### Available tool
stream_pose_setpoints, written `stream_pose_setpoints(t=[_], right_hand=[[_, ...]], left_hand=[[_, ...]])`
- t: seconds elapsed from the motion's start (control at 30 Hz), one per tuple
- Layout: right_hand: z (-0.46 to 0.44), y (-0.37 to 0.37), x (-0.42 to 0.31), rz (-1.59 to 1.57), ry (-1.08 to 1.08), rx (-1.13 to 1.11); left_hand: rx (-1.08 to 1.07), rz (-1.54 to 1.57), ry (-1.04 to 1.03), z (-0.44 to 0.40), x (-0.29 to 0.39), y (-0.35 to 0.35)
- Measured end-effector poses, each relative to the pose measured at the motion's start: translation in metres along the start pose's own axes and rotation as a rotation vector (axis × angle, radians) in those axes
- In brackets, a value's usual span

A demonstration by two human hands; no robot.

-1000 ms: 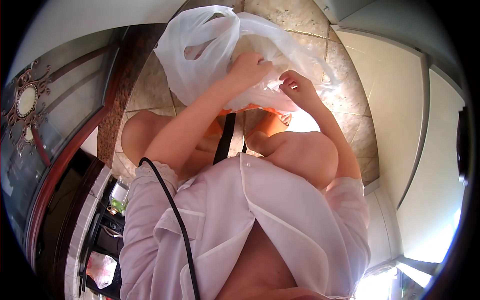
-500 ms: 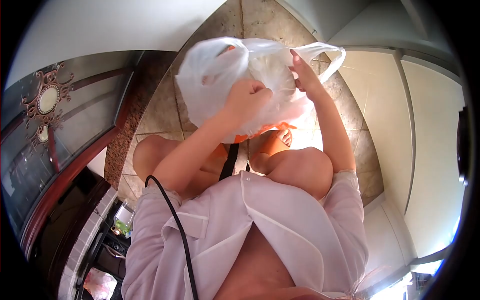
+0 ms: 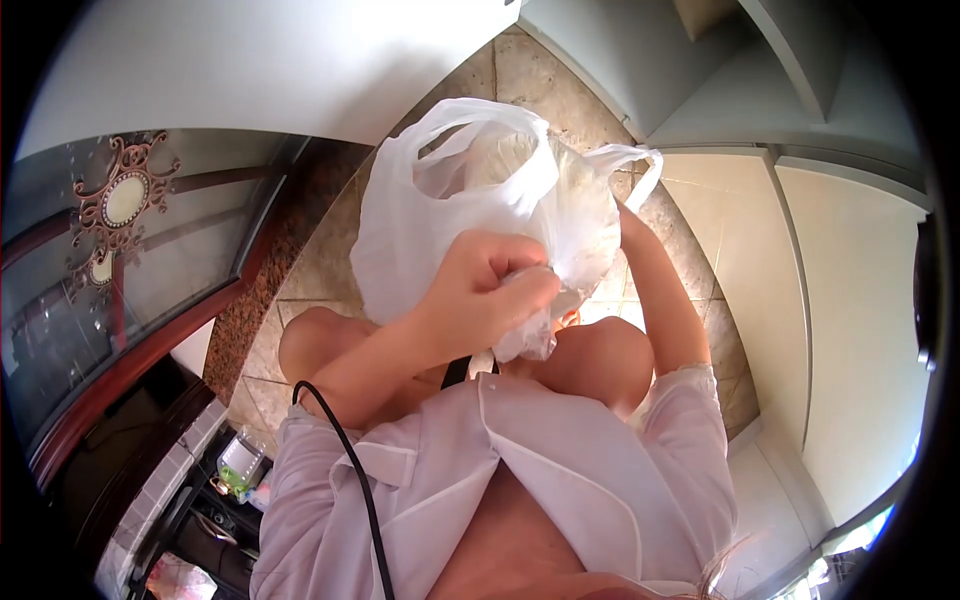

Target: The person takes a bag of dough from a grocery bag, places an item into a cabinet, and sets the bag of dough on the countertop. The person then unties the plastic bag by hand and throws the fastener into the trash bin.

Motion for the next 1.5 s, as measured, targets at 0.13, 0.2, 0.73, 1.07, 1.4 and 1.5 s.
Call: stream_pose_setpoints(t=[0.13,0.2,0.73,1.07,1.4,1.5], right_hand=[[0.009,-0.001,0.023,0.208,-0.074,-0.020],[0.019,-0.001,0.022,0.267,-0.084,-0.021],[0.217,-0.125,-0.014,0.920,0.083,0.647],[0.243,-0.118,0.160,0.856,-0.341,0.637],[0.476,-0.214,0.003,0.651,0.015,0.569],[0.542,-0.240,-0.032,0.441,-0.173,0.844]], left_hand=[[0.015,0.030,0.015,-0.002,0.005,-0.002],[0.052,0.022,0.039,-0.005,0.001,-0.001],[0.169,0.091,0.099,0.051,0.113,-0.015],[0.120,-0.029,0.243,0.165,0.282,-0.032],[-0.006,-0.046,0.048,0.291,0.463,-0.071],[-0.063,0.007,-0.061,0.317,0.489,-0.085]])
Point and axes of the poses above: each hand's wrist, its own z-axis away from the middle knuckle, its own y-axis out of the back of the hand, x = y × z, the point moved 3 cm from there along -z, towards the middle knuckle, and after that the axes turned 13 degrees about -z, right-handed, at the moved point
